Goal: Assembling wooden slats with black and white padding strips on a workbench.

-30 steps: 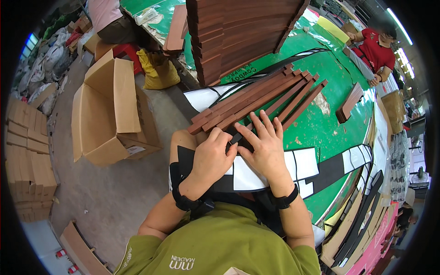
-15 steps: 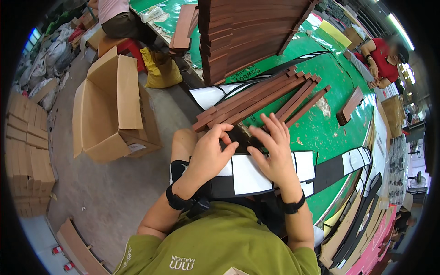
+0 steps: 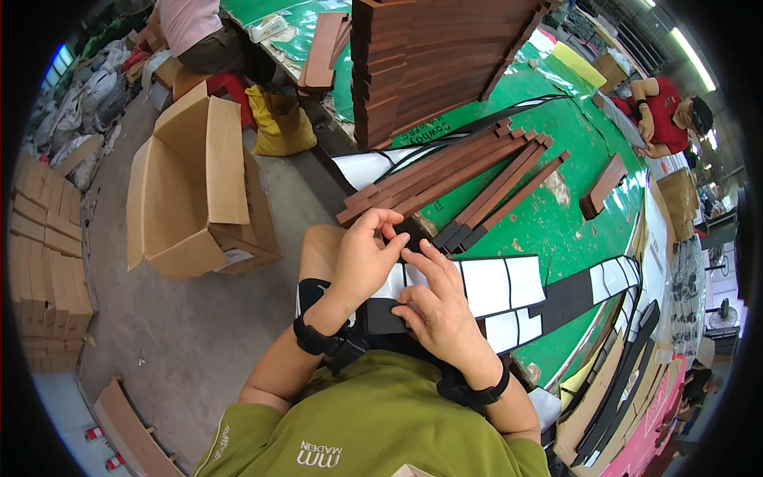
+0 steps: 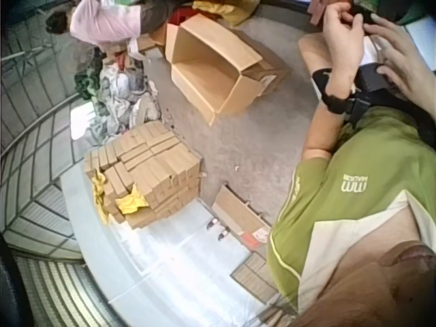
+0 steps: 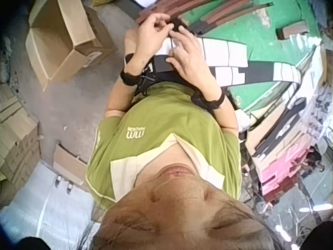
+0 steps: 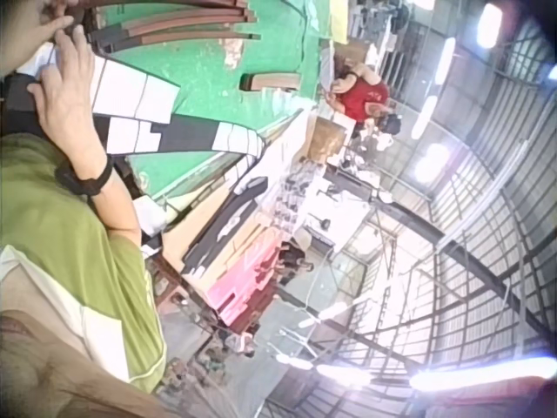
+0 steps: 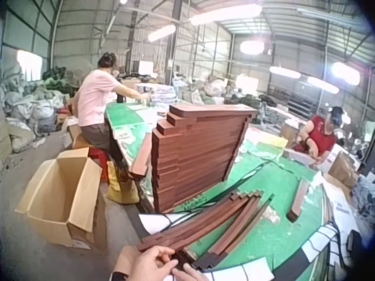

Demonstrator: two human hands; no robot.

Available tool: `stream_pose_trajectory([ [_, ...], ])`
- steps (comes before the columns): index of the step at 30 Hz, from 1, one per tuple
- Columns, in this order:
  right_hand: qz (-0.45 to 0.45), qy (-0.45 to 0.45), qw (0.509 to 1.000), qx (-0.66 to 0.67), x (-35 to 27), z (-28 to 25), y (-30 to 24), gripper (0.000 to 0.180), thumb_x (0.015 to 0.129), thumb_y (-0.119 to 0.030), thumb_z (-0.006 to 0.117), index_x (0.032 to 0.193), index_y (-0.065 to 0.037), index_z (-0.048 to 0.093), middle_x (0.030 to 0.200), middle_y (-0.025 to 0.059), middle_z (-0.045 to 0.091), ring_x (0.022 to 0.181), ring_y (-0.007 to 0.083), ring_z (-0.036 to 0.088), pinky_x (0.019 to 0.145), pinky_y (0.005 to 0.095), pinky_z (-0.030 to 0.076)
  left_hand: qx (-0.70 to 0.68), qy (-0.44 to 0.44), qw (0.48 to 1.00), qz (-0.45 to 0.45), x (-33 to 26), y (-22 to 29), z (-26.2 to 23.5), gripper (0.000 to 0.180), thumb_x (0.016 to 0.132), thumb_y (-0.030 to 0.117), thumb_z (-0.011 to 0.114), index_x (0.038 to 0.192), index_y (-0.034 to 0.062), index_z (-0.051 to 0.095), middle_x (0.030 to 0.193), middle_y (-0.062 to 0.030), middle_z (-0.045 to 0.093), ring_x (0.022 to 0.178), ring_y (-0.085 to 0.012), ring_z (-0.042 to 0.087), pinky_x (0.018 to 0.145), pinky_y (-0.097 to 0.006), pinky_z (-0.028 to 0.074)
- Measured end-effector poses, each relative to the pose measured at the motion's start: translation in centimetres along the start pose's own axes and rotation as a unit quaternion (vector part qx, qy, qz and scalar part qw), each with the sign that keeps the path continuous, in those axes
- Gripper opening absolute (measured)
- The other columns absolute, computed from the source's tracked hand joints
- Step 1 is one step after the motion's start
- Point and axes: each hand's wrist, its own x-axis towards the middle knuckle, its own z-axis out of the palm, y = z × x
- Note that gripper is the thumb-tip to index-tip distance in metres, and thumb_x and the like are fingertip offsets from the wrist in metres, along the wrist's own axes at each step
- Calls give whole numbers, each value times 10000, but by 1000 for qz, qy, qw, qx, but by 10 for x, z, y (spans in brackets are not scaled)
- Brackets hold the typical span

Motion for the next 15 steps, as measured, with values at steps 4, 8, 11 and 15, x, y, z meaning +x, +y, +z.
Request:
stream_pose_trajectory([
  [4, -24, 23, 999, 25, 5, -4, 3, 218, 775, -104, 796, 900, -54, 624, 1405, 185, 533, 1390, 422, 420, 1120, 543, 351, 150, -4, 979, 134, 0, 1, -4, 341, 831, 16, 750, 1145, 46, 620, 861, -70, 614, 664, -195, 599, 576, -316, 482],
  [8, 48, 67, 995, 47, 16, -22, 19, 245, 754, -64, 816, 900, -59, 618, 1386, 180, 560, 1371, 438, 453, 1104, 508, 383, 194, -47, 960, 197, -19, 16, -17, 488, 799, 30, 805, 1234, 64, 588, 963, -70, 595, 564, -120, 510, 525, -267, 448],
  [11, 83, 47, 994, 57, 30, -28, 31, 218, 772, -64, 809, 882, -35, 623, 1364, 188, 584, 1365, 443, 463, 1096, 503, 396, 214, -30, 932, 289, -27, 23, -16, 444, 758, 72, 846, 1167, 69, 675, 1026, -78, 626, 631, -176, 615, 557, -300, 515],
  [15, 117, -8, 984, 134, 45, -25, 40, 157, 823, -83, 784, 926, -21, 683, 1312, 175, 636, 1358, 406, 488, 1080, 456, 428, 234, 11, 920, 315, -25, 18, -18, 302, 763, 101, 854, 1033, 48, 728, 950, -83, 656, 668, -219, 653, 565, -309, 531],
])
